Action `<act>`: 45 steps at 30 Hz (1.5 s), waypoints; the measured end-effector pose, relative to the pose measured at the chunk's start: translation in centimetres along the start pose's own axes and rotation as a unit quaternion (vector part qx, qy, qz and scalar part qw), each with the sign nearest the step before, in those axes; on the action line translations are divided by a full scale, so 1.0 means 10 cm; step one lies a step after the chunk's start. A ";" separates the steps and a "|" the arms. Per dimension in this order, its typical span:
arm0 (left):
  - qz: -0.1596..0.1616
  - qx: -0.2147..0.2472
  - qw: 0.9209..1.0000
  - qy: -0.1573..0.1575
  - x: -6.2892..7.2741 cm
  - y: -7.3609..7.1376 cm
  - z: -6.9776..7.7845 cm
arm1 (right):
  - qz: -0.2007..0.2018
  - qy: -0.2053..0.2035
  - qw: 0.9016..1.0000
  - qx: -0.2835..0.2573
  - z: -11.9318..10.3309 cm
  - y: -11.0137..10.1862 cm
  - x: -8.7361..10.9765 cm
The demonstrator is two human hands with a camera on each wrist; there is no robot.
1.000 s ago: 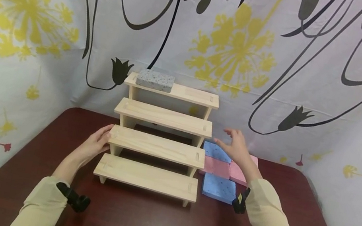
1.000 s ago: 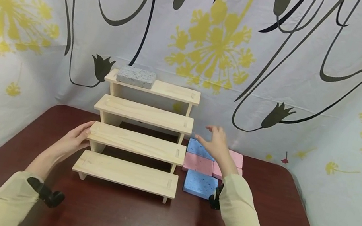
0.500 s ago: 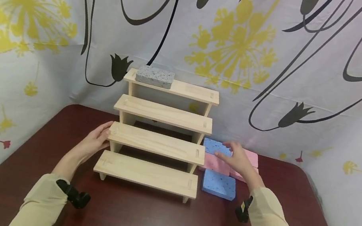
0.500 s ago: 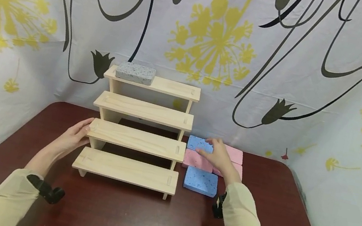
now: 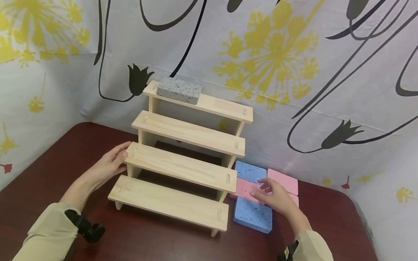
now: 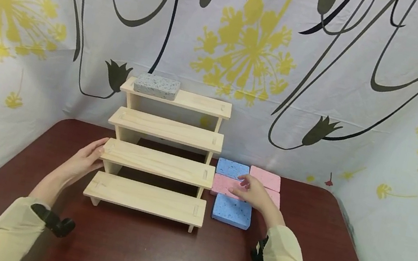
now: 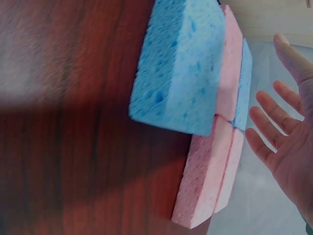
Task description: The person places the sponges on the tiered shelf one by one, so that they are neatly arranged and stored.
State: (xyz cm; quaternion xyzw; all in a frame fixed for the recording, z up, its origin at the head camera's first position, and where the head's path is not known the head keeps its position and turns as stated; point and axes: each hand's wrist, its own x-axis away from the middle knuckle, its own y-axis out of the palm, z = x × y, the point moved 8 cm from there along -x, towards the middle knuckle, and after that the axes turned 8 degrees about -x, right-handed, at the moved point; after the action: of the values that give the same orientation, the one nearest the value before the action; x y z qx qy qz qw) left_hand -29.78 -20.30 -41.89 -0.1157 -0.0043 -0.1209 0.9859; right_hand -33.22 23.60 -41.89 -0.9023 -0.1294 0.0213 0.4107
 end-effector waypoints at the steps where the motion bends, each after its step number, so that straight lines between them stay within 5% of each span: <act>1: 0.000 -0.003 1.000 0.000 0.00 0.00 0.00 | -0.001 0.001 1.000 -0.002 0.02 0.01 0.02; 19: 0.012 -0.012 1.000 -0.002 -0.02 -0.02 -0.05 | 0.008 -0.056 0.998 0.034 0.13 0.21 0.30; 45: 0.012 -0.014 1.000 -0.007 0.01 0.00 -0.03 | 0.009 -0.021 0.999 0.022 0.29 0.35 0.40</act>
State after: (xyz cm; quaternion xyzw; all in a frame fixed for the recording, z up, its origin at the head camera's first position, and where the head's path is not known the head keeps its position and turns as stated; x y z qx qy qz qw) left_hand -29.67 -20.45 -42.21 -0.1300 -0.0079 -0.1081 0.9856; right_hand -29.02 24.53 -46.16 -0.8933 -0.1294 0.0464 0.4279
